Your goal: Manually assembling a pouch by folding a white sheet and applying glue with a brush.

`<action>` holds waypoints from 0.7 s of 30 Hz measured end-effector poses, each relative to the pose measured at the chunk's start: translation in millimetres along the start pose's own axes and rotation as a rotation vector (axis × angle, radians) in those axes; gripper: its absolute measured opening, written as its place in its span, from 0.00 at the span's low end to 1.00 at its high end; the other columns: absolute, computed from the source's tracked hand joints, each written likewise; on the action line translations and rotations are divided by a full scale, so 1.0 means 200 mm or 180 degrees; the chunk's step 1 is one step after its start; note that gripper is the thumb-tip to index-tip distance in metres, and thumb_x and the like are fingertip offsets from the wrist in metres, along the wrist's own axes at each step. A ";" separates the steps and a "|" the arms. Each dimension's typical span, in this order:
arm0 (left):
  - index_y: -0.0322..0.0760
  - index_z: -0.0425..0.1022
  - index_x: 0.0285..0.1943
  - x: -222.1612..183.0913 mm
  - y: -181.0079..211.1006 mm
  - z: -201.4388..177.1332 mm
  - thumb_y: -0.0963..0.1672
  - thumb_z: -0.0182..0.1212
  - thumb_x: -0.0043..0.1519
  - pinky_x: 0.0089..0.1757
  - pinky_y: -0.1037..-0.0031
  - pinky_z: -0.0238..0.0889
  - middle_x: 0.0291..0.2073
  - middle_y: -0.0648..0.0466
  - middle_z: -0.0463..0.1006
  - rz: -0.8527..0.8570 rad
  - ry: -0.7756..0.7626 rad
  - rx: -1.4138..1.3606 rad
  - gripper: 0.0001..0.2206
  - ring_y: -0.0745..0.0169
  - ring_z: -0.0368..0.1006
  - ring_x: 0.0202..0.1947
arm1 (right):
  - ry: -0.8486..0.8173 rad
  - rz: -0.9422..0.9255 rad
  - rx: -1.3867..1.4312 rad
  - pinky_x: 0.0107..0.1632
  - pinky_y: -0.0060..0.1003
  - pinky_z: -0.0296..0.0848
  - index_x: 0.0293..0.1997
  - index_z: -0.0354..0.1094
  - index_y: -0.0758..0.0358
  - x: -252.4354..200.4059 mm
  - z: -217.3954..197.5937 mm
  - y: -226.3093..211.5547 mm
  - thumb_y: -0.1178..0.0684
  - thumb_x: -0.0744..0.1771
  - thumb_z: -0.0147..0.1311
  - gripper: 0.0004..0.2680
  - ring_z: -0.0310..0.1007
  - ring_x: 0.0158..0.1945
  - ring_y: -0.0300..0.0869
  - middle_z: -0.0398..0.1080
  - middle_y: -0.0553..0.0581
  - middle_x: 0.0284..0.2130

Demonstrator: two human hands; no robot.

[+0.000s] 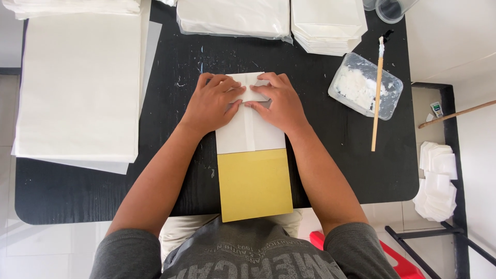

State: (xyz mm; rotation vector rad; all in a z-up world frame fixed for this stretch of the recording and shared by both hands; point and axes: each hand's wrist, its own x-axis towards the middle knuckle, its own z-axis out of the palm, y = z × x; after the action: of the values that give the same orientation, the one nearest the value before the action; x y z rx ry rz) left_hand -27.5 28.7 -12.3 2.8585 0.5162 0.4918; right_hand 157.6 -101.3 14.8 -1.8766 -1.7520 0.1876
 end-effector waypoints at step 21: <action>0.49 0.79 0.61 -0.03 -0.01 -0.06 0.54 0.66 0.63 0.59 0.62 0.51 0.58 0.58 0.78 -0.0286 -0.0050 -0.0325 0.20 0.61 0.68 0.63 | 0.0250 -0.0366 -0.0117 0.59 0.44 0.64 0.55 0.77 0.56 0.00 0.04 0.10 0.44 0.66 0.66 0.15 0.69 0.61 0.49 0.75 0.54 0.53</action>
State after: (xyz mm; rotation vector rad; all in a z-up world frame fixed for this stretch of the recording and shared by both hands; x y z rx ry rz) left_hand -37.3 29.5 -3.5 2.7262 0.5961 0.4660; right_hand 171.8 -98.3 -2.1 -1.7778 -1.8145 0.0377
